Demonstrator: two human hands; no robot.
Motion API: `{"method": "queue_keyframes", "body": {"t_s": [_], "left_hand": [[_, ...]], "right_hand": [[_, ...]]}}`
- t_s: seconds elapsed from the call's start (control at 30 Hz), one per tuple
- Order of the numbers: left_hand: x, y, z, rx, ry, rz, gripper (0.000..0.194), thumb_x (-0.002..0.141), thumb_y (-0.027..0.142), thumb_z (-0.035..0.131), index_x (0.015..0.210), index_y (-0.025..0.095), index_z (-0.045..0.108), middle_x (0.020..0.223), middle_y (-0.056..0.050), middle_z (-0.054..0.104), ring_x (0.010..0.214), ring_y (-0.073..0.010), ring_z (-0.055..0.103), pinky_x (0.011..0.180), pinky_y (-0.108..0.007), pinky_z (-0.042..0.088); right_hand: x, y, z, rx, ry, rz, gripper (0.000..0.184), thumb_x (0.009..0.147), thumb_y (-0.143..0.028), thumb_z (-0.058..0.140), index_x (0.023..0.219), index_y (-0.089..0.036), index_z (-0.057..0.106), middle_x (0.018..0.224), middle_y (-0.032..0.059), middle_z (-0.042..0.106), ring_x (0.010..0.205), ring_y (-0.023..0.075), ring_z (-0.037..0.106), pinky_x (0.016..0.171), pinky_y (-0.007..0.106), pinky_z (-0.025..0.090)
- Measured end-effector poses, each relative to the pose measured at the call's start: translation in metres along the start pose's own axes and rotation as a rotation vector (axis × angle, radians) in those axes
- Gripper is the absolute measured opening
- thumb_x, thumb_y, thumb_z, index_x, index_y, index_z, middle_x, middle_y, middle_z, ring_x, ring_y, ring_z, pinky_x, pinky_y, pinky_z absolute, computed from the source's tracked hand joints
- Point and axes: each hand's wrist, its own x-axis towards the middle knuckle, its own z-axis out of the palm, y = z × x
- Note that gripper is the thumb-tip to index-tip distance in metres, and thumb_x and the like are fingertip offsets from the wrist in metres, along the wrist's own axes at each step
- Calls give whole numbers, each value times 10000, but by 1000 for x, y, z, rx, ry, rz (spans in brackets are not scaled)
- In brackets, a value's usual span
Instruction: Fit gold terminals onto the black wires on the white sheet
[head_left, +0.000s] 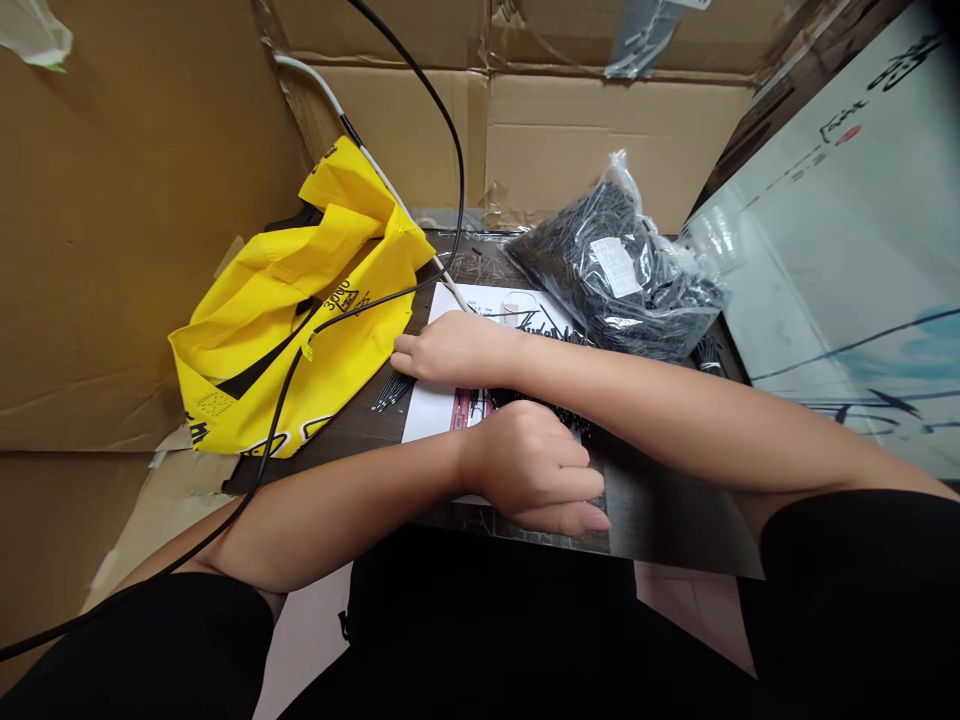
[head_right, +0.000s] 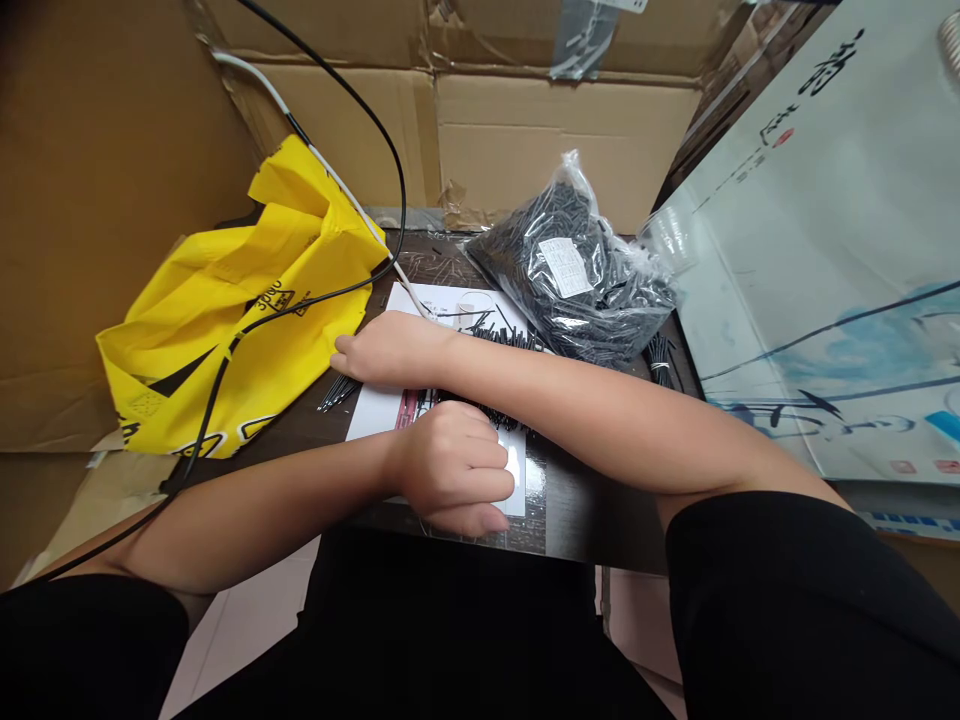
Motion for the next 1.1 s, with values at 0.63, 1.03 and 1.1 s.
{"method": "queue_keyframes", "body": {"t_s": [0.63, 1.03, 1.1], "left_hand": [[-7, -36, -12, 272, 407, -713, 114, 893, 289, 528, 841, 202, 582, 830, -34, 616, 836, -158, 524, 823, -352, 428], [-10, -41, -5, 175, 168, -799, 157, 956, 351, 544, 983, 218, 623, 907, 16, 702, 869, -127, 596, 860, -315, 388], [-9, -41, -5, 201, 133, -819, 169, 956, 358, 541, 989, 226, 642, 911, 17, 713, 905, -145, 588, 887, -334, 371]], "right_hand": [[-137, 3, -7, 627, 493, 766, 286, 961, -320, 426, 1118, -205, 636, 756, 9, 603, 654, 131, 481, 688, 276, 372], [-142, -14, 25, 718, 750, 753, 264, 974, -368, 420, 1063, -192, 595, 900, 41, 629, 770, 137, 574, 749, 271, 441], [-142, -13, 23, 722, 713, 764, 280, 977, -392, 406, 1081, -197, 578, 893, 38, 622, 768, 138, 570, 747, 272, 434]]}}
